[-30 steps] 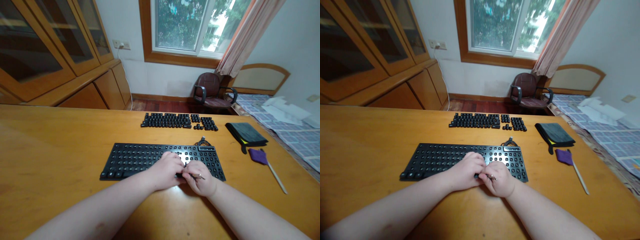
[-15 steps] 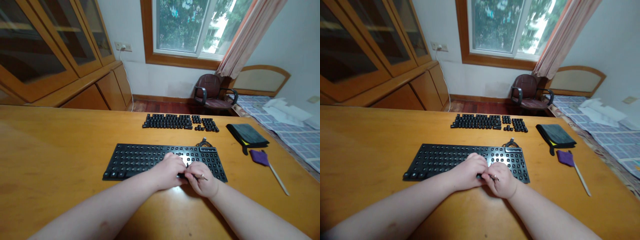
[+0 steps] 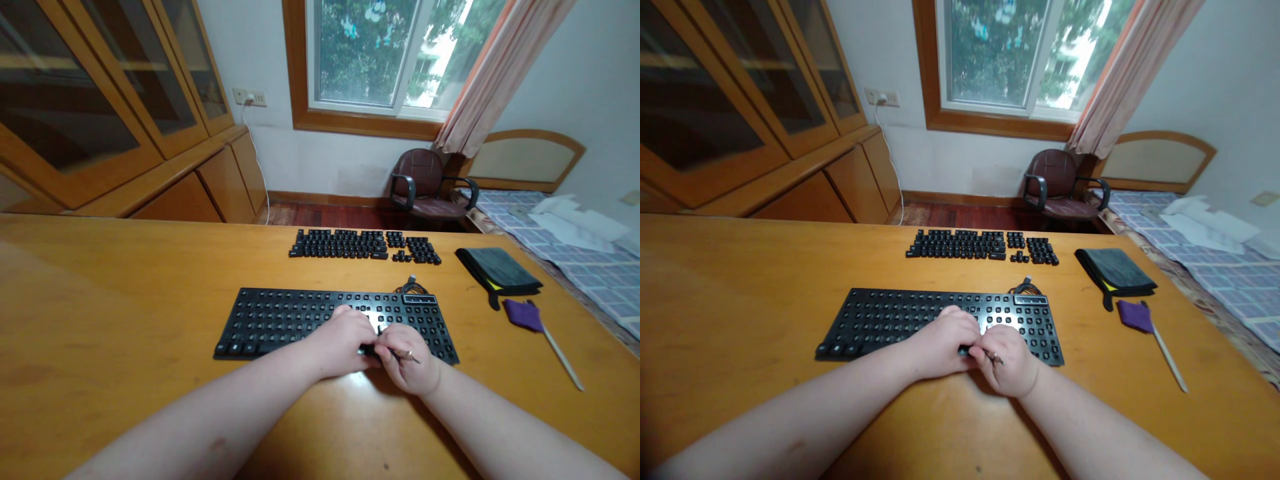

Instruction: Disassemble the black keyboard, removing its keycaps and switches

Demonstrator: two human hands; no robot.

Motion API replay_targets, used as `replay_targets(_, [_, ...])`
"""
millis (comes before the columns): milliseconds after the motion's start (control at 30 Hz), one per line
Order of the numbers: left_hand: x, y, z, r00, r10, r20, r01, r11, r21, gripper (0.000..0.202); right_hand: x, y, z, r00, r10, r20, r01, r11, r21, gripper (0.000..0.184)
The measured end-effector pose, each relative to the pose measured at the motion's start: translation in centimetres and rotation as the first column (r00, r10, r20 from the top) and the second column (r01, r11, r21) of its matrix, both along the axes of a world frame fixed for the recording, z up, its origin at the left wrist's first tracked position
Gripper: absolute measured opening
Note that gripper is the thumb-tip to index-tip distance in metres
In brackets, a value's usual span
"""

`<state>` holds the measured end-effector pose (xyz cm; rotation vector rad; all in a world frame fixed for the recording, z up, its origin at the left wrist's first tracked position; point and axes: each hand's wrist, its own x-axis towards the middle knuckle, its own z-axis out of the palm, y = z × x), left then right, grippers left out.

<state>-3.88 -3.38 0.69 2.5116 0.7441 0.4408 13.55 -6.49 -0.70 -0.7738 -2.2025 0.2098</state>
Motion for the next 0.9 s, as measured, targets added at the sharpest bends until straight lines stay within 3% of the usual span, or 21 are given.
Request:
replay_targets(400, [0.0,0.0,0.0,1.0,-0.007,0.005,0.007,1.0,0.0,0.022,0.0,0.0,0.1,0.998,-0.026,-0.065,0.029,0.998,0.055,0.014])
replay_targets(633, [-0.1,0.2,0.4,0.999,0.0,0.041,0.003,0.997,-0.075,0.019,0.2,-0.1,0.8,0.984,-0.053,-0.171,0.054,0.999,0.003,0.019])
replay_targets(767, [-0.2,0.5,0.3,0.996,0.022,0.086,-0.009,0.99,-0.141,0.022,0.7,0.0,0.2,0.955,-0.115,-0.272,0.078,0.986,-0.144,0.023])
replay_targets(900, [-0.4,0.9,0.2,0.987,0.076,0.142,-0.046,0.978,-0.203,0.034,0.8,0.5,-0.3,0.853,-0.241,-0.463,0.036,0.912,-0.409,0.029])
